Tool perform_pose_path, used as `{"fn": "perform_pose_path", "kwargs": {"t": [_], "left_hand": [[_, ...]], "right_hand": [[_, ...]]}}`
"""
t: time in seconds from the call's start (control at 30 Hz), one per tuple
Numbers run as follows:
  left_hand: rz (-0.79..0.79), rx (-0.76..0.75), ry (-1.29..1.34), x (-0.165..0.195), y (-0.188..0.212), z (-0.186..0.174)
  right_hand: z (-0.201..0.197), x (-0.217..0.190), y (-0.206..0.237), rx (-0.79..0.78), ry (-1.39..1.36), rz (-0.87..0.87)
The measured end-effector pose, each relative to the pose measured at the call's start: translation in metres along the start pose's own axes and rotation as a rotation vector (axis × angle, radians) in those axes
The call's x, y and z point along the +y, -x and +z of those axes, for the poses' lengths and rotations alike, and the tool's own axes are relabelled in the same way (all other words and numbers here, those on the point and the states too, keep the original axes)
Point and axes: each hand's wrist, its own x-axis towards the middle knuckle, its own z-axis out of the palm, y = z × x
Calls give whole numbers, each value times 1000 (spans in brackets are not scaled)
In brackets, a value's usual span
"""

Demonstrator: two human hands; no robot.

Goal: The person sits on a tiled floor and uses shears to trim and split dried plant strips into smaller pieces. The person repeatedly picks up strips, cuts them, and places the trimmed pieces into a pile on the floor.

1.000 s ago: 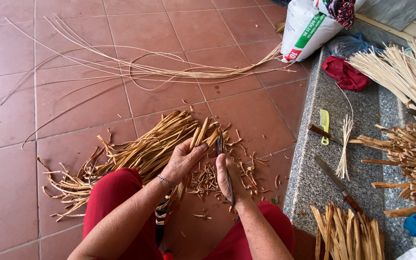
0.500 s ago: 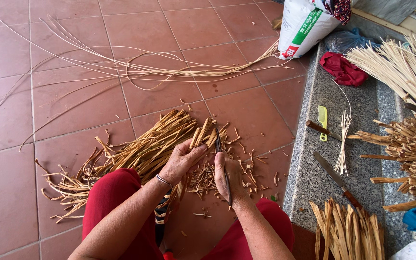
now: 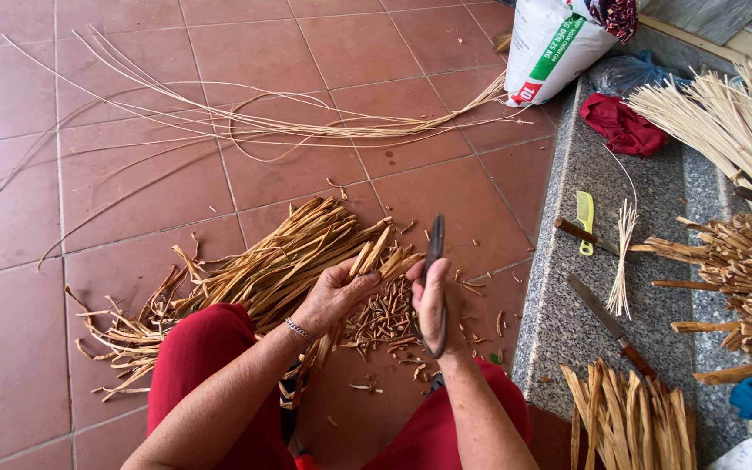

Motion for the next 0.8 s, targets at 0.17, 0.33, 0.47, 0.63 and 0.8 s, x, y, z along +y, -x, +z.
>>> {"fn": "perform_pose_path", "kwargs": {"t": [0.17, 0.33, 0.47, 0.63, 0.8], "left_hand": [[7, 91, -20, 6, -2, 2], [117, 127, -124, 4, -4, 4], [154, 188, -230, 0, -4, 7], [239, 284, -458, -1, -1, 7], [642, 448, -963, -4, 5, 11]], "right_hand": [[0, -12, 8, -136, 134, -128], [12, -18, 10, -162, 480, -86], [14, -22, 10, -133, 508, -57], [16, -25, 10, -98, 577, -106], [18, -25, 9, -84, 634, -96]]}}
